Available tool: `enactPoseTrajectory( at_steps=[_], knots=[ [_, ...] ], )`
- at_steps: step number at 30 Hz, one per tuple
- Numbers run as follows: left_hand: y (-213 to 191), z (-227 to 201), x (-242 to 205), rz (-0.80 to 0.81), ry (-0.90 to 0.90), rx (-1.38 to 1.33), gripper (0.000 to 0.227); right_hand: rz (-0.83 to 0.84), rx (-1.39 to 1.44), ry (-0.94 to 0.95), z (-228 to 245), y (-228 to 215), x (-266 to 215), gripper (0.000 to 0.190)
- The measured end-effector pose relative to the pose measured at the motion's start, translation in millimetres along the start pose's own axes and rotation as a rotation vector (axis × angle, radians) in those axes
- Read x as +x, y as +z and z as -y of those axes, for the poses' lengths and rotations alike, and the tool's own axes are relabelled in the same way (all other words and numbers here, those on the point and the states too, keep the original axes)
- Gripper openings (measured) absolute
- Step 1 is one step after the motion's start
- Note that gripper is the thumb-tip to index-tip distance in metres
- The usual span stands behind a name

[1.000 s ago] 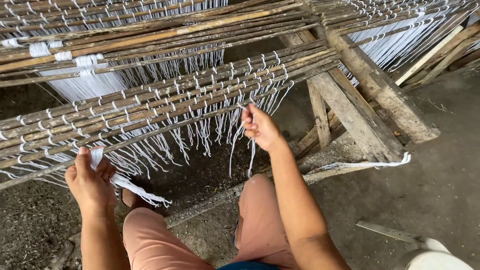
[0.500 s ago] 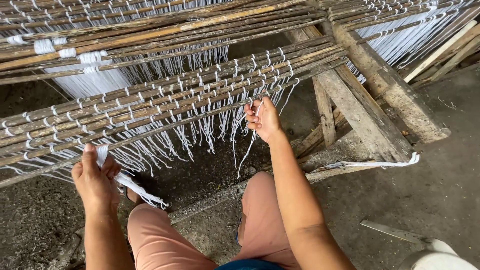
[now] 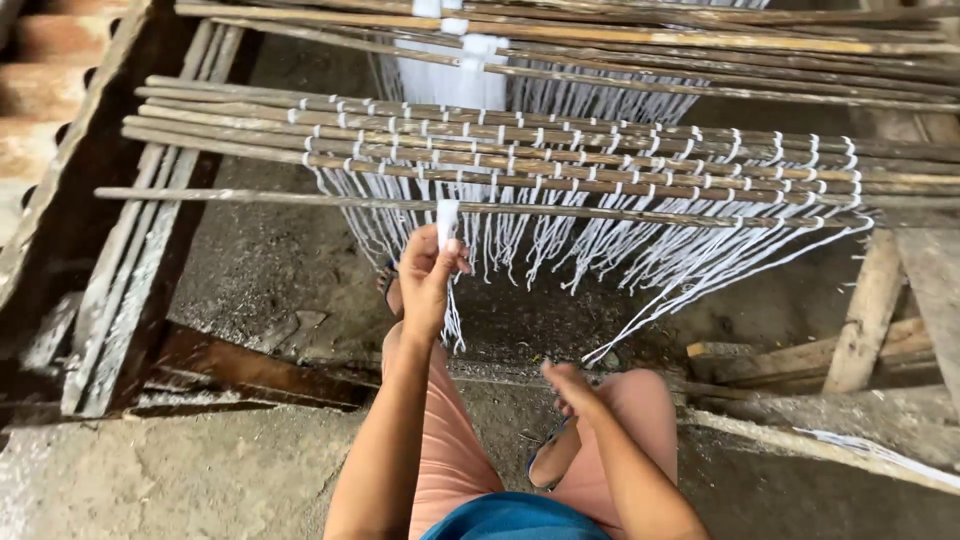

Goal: Tying white threads onto wooden poles of a traditional loom structure.

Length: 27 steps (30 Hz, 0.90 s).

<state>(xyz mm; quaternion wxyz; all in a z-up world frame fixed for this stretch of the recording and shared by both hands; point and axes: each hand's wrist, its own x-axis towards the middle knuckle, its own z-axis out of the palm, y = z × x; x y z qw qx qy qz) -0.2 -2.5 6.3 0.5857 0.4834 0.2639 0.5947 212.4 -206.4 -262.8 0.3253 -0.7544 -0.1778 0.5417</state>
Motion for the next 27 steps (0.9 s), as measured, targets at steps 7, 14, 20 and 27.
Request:
enactPoseTrajectory(
  at_steps=[7, 14, 20, 27],
  knots=[
    [2, -16, -3, 0.07, -0.004, 0.002, 0.022, 0.231, 0.136, -0.736, 196, 73, -59, 0.011],
    [8, -21, 0, 0.023, 0.034, 0.041, 0.019, -0.064, 0.284, -1.069, 324, 96, -123, 0.022],
    [8, -24, 5, -0.001, 0.045, 0.037, 0.019, 0.027, 0.647, -0.953, 321, 79, -141, 0.011],
    [8, -16, 3, 0.002, 0.051, 0.02, 0.018, 0.221, 0.646, -0.851, 315, 69, -110, 0.012]
  ],
)
